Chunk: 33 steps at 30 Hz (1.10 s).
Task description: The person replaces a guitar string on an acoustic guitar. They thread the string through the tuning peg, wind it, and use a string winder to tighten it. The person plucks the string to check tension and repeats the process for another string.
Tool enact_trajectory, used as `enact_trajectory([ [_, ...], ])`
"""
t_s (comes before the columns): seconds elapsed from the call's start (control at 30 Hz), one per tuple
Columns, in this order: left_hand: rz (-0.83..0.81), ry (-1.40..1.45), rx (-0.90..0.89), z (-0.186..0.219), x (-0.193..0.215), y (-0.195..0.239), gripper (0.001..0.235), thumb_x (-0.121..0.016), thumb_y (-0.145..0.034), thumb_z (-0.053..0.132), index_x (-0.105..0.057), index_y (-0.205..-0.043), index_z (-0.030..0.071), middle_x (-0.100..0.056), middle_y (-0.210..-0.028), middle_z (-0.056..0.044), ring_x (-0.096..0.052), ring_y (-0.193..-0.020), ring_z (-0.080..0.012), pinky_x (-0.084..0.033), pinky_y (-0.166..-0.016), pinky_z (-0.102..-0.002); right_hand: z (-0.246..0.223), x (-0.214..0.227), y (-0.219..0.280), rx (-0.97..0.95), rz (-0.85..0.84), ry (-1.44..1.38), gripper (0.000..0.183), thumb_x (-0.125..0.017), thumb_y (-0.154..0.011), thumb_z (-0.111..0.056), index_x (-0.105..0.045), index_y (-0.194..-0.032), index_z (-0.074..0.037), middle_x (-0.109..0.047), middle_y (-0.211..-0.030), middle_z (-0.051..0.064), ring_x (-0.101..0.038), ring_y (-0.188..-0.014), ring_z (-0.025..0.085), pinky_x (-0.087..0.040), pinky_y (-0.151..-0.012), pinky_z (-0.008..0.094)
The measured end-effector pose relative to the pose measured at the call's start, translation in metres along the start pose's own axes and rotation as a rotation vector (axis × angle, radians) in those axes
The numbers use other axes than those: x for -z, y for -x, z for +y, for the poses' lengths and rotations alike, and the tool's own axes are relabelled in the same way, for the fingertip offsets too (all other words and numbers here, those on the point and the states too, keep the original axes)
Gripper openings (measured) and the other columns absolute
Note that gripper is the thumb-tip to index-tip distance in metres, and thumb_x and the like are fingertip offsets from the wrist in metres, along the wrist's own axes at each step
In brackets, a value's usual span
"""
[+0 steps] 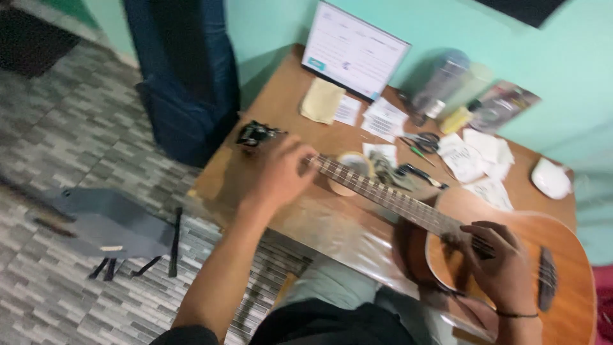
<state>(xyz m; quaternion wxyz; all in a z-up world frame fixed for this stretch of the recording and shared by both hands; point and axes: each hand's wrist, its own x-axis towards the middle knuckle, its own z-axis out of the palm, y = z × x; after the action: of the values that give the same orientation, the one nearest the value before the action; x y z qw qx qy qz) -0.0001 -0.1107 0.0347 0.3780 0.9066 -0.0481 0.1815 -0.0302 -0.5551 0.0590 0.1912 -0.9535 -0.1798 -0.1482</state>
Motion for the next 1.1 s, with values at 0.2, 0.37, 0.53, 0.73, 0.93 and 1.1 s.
enact_trajectory([
  [0.2, -0.199, -0.076, -0.541, 0.132, -0.126, 0.001, 0.017, -0.071, -0.093, 0.034, -0.08, -0.093, 0.019, -0.073, -0.102, 0.0, -0.064, -0.099, -0.0255, -0.042, -0.088, -0.048, 0.071, 0.05, 0.05, -0.21, 0.055, -0.044, 0.018, -0.077, -0.093, -0.02, -0.079, -0.107, -0.009, -0.071, -0.115, 0.013, -0.068, -0.111, 0.024, -0.056, -0.074, 0.035],
  [0.37, -0.242, -0.092, -0.697, 0.197, -0.207, 0.01, 0.011, -0.08, -0.085, 0.031, -0.079, -0.089, 0.021, -0.071, -0.099, 0.0, -0.064, -0.098, -0.0267, -0.042, -0.086, -0.049, 0.104, 0.076, 0.074, -0.292, 0.033, -0.073, 0.02, -0.077, -0.091, -0.017, -0.078, -0.109, -0.008, -0.072, -0.116, 0.009, -0.069, -0.105, 0.024, -0.05, -0.096, 0.035],
  [0.53, -0.449, -0.095, -0.623, 0.23, -0.253, 0.01, 0.011, -0.071, -0.092, 0.035, -0.073, -0.095, 0.025, -0.064, -0.097, 0.003, -0.064, -0.103, -0.0195, -0.04, -0.102, -0.045, 0.12, 0.081, 0.08, -0.333, 0.014, -0.091, 0.032, -0.079, -0.082, -0.016, -0.076, -0.114, -0.017, -0.071, -0.115, 0.019, -0.067, -0.108, 0.048, -0.055, -0.09, 0.058],
  [0.73, -0.361, -0.141, -0.682, 0.258, -0.278, 0.016, 0.014, -0.072, -0.088, 0.036, -0.07, -0.083, 0.023, -0.061, -0.088, 0.003, -0.064, -0.092, -0.0204, -0.043, -0.091, -0.043, 0.13, 0.092, 0.094, -0.324, 0.026, -0.162, 0.029, -0.083, -0.082, -0.021, -0.076, -0.109, -0.017, -0.07, -0.118, 0.015, -0.067, -0.111, 0.044, -0.055, -0.089, 0.055],
  [0.93, -0.359, -0.108, -0.717, 0.265, -0.297, 0.019, 0.014, -0.069, -0.09, 0.035, -0.069, -0.084, 0.022, -0.059, -0.084, 0.002, -0.065, -0.086, -0.0223, -0.045, -0.085, -0.042, 0.128, 0.09, 0.108, -0.305, 0.084, -0.217, 0.025, -0.082, -0.085, -0.019, -0.078, -0.11, -0.018, -0.073, -0.114, 0.016, -0.068, -0.111, 0.043, -0.055, -0.09, 0.051],
  [1.1, -0.332, -0.146, -0.747, 0.26, -0.308, 0.02, 0.01, -0.069, -0.091, 0.034, -0.068, -0.086, 0.025, -0.06, -0.086, 0.005, -0.064, -0.09, -0.0187, -0.044, -0.087, -0.039, 0.126, 0.083, 0.113, -0.328, 0.069, -0.028, 0.022, -0.078, -0.09, -0.031, -0.078, -0.112, -0.035, -0.071, -0.121, 0.003, -0.069, -0.115, 0.029, -0.055, -0.092, 0.041],
])
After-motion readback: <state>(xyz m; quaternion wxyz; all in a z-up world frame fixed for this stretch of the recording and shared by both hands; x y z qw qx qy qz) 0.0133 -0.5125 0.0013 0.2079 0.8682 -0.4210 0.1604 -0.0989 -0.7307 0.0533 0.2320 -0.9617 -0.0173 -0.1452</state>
